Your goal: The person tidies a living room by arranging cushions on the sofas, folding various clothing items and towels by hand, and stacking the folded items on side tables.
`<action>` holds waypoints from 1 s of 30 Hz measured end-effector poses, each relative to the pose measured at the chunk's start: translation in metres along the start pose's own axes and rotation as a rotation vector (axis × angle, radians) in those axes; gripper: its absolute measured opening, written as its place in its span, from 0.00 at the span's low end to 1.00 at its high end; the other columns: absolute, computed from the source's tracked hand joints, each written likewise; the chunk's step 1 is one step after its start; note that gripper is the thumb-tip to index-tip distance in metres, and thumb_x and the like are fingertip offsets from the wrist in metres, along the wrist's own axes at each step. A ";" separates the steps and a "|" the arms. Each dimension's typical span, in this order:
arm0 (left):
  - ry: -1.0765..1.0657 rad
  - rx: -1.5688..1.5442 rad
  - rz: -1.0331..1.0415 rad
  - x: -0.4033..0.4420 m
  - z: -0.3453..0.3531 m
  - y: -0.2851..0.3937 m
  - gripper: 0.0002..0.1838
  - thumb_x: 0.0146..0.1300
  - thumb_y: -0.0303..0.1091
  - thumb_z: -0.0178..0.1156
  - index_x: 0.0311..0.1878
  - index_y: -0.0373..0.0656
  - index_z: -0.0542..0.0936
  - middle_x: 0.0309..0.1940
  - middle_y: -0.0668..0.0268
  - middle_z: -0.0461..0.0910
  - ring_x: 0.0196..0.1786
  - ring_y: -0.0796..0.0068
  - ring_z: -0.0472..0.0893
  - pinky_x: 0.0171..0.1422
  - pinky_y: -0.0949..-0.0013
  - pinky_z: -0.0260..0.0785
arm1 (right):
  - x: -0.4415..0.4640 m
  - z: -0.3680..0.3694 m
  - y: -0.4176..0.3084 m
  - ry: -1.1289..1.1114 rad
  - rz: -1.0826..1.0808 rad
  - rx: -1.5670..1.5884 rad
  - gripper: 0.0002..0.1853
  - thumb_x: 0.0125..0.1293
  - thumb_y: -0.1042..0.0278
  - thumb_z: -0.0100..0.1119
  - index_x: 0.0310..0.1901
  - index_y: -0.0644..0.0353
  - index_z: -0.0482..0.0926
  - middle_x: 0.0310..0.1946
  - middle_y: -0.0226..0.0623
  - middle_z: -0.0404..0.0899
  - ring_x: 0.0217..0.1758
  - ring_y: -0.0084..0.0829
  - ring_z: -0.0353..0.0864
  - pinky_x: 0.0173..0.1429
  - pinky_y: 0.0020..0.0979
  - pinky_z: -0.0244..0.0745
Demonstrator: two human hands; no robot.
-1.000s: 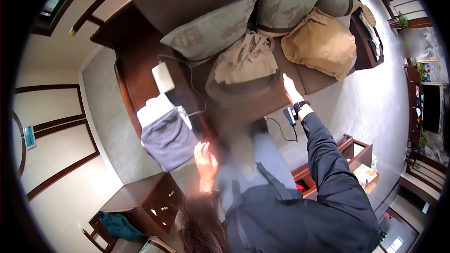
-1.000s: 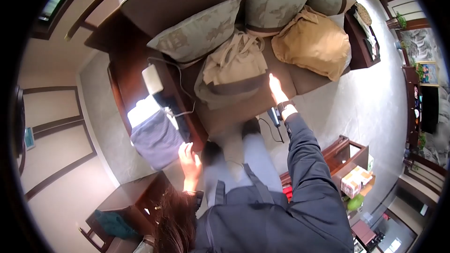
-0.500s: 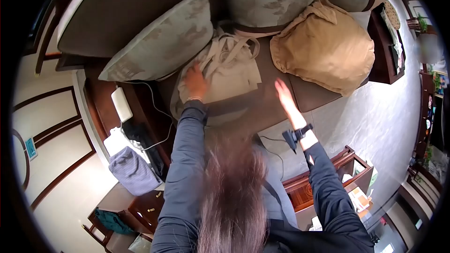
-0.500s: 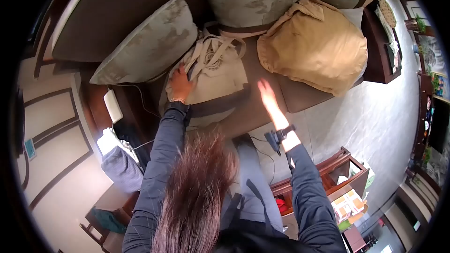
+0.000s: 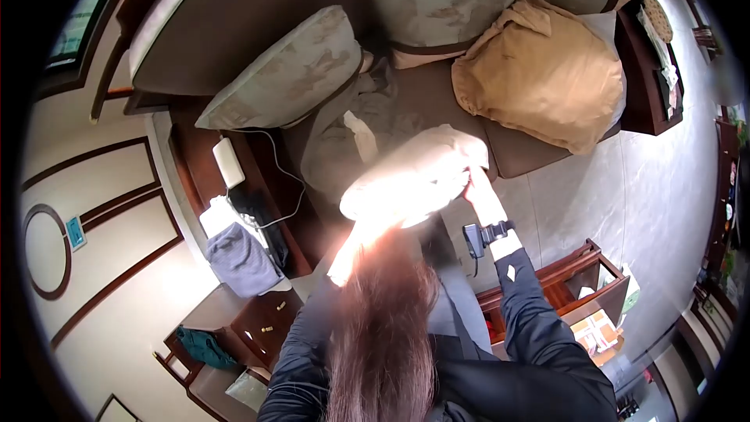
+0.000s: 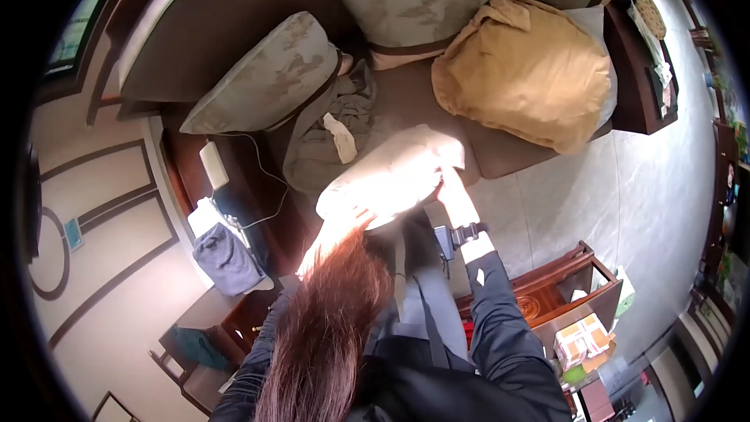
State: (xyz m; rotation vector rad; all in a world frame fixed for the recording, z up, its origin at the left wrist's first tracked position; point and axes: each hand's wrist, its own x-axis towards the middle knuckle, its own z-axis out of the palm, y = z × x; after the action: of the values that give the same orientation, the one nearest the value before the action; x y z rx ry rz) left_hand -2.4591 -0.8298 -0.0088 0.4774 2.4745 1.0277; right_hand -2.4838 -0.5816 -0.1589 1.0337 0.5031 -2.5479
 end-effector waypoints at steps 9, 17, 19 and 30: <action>-0.119 -0.484 -0.224 -0.069 -0.068 0.003 0.23 0.40 0.17 0.57 0.46 0.38 0.77 0.30 0.57 0.79 0.31 0.73 0.78 0.39 0.73 0.70 | -0.103 0.062 0.015 0.283 -0.409 -0.446 0.15 0.62 0.69 0.53 0.48 0.70 0.75 0.41 0.39 0.81 0.43 0.32 0.81 0.48 0.31 0.77; 0.455 -0.368 0.086 -0.021 -0.102 -0.021 0.24 0.44 0.18 0.54 0.50 0.37 0.74 0.46 0.57 0.78 0.50 0.69 0.77 0.56 0.70 0.67 | -0.147 0.153 -0.041 0.159 -0.442 -0.248 0.18 0.60 0.66 0.63 0.51 0.61 0.74 0.47 0.35 0.78 0.51 0.30 0.76 0.55 0.33 0.72; 0.556 -0.310 0.108 -0.012 -0.134 -0.006 0.21 0.46 0.17 0.54 0.47 0.37 0.75 0.42 0.57 0.79 0.48 0.69 0.79 0.53 0.71 0.69 | -0.165 0.183 -0.050 0.144 -0.412 -0.305 0.17 0.60 0.67 0.63 0.50 0.61 0.75 0.46 0.35 0.79 0.51 0.29 0.76 0.55 0.32 0.71; 0.384 -0.037 0.153 -0.120 -0.183 0.080 0.17 0.40 0.20 0.60 0.37 0.37 0.69 0.29 0.56 0.71 0.32 0.57 0.76 0.37 0.65 0.69 | -0.222 0.222 -0.054 0.132 -0.811 -0.535 0.13 0.56 0.71 0.58 0.41 0.70 0.78 0.38 0.34 0.78 0.43 0.28 0.76 0.54 0.28 0.68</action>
State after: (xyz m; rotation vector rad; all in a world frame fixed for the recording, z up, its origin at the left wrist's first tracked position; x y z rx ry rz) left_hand -2.4358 -0.9384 0.1956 0.5035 2.7786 1.3314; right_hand -2.4890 -0.5929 0.1593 0.8999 1.8327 -2.6841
